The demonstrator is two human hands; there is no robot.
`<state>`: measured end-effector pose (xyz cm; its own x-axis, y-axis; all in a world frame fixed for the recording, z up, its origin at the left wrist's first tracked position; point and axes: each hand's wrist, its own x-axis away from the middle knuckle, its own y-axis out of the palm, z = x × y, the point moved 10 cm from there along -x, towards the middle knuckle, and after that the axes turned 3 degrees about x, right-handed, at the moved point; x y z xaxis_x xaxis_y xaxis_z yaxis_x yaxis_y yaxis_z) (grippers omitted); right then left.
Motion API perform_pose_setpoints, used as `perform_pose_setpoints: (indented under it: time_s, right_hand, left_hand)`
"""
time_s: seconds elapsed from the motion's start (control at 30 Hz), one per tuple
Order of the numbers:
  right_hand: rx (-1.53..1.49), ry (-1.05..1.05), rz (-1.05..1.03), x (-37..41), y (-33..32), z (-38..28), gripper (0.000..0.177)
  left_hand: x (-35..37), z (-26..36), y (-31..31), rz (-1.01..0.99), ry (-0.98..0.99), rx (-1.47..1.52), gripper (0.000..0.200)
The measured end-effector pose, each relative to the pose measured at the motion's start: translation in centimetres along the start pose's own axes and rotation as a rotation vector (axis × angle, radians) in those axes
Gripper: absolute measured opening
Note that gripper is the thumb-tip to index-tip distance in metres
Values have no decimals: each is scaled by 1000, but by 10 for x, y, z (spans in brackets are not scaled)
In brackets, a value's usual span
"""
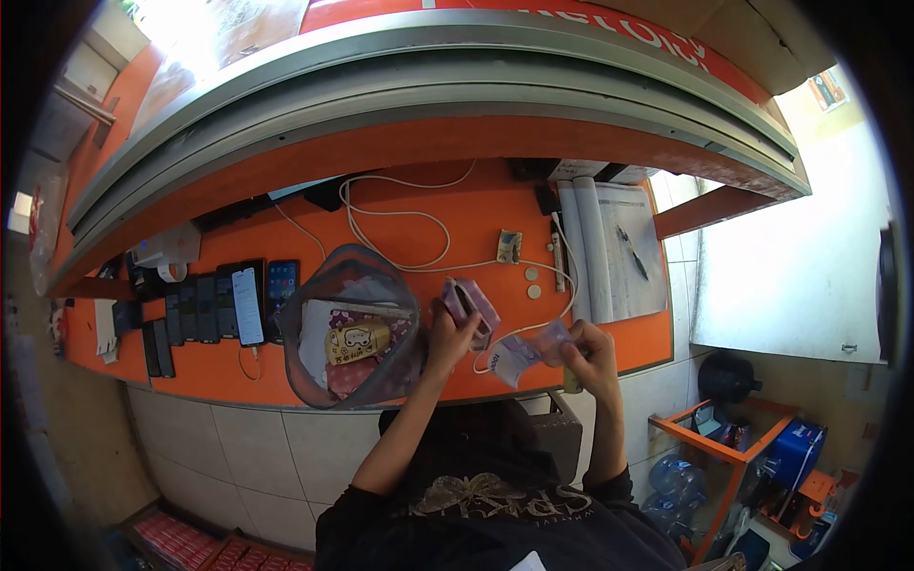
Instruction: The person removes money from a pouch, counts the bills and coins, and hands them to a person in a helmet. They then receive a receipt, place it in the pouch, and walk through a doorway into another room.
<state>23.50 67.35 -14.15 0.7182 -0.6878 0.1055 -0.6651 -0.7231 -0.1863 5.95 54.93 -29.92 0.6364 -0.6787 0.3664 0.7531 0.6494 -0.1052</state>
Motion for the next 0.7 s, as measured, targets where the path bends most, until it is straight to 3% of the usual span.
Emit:
perform_pose_setpoints:
  time_s: [0.07, 0.17, 0.2, 0.27, 0.37, 0.4, 0.5, 0.6, 0.63, 0.7]
  right_hand:
    - [350, 66, 51, -7, -17, 2, 13]
    - [404, 93, 52, -7, -30, 0, 9]
    - [274, 89, -4, -5, -25, -2, 8]
    - [14, 80, -120, 2, -13, -12, 9]
    - [35, 23, -438, 11, 28, -41, 8]
    - [33, 54, -444, 11, 36, -41, 8]
    - [112, 70, -273, 1, 43, -27, 9]
    - [3, 170, -104, 11, 37, 7, 9]
    - [-13, 201, -43, 13, 33, 15, 9]
    - [-353, 306, 53, 14, 31, 35, 13]
  left_hand:
    - [12, 13, -7, 114, 160, -202, 48]
    - [47, 73, -13, 138, 328, -234, 53]
    - [61, 100, -16, 124, 369, -198, 54]
    - [66, 121, -11, -46, 345, -147, 51]
    - [80, 154, 7, -276, 426, -150, 41]
    - [87, 164, 15, -352, 471, -162, 37]
    - [107, 140, 40, -579, 218, -374, 30]
    - [105, 115, 37, -594, -83, -195, 37]
    - [100, 111, 29, -489, -34, -62, 41]
    - [96, 94, 7, -265, 63, 197, 50]
